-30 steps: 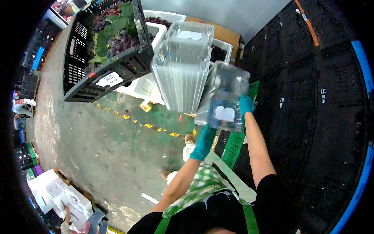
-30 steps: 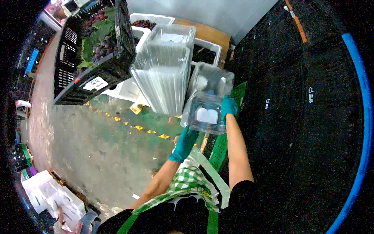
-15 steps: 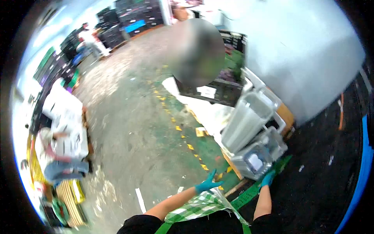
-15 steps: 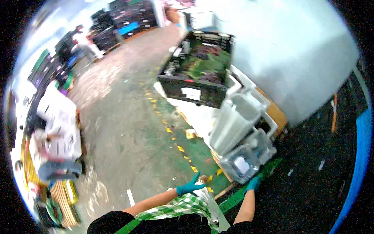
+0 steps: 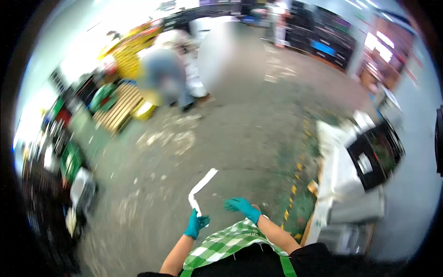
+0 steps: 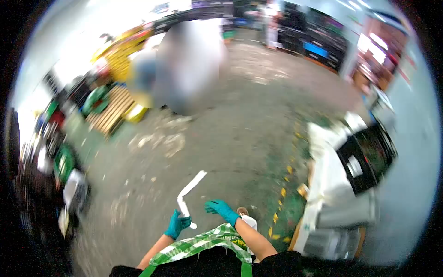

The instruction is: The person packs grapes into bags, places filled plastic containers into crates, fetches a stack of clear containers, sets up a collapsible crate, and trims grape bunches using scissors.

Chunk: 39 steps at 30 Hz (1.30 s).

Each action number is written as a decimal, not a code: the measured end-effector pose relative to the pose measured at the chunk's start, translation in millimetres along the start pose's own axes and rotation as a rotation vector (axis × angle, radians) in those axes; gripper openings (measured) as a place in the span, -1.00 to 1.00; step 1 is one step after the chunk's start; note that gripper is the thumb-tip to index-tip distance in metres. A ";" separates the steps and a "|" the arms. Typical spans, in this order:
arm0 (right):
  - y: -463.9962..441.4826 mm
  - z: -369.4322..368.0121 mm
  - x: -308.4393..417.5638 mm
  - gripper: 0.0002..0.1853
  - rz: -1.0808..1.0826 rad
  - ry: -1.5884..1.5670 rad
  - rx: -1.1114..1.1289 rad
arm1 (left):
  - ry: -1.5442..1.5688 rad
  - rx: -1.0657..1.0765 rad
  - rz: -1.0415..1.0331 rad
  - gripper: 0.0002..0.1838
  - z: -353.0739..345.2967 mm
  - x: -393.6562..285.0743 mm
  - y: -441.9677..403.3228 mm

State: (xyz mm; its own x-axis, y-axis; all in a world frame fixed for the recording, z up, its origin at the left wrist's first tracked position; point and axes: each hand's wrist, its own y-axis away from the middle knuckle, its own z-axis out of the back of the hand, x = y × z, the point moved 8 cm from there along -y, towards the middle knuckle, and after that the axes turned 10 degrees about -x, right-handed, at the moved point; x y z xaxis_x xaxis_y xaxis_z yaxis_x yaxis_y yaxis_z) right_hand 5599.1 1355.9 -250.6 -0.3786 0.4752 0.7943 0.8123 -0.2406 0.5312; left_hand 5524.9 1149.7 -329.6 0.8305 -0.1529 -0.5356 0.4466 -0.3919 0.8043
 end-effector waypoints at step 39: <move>-731.9 -1138.0 210.2 -0.75 0.012 0.616 1.146 | 0.607 -0.443 -0.637 -0.28 836.9 -913.4 -170.9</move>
State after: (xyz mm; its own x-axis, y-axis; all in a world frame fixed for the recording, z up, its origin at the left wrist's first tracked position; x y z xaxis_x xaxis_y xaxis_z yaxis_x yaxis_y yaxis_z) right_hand 4420.3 668.7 -136.9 -0.2600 -0.0594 0.9638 0.6156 0.7588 0.2129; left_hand 4411.4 597.0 -193.1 0.3653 0.5097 -0.7789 0.8514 0.1553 0.5009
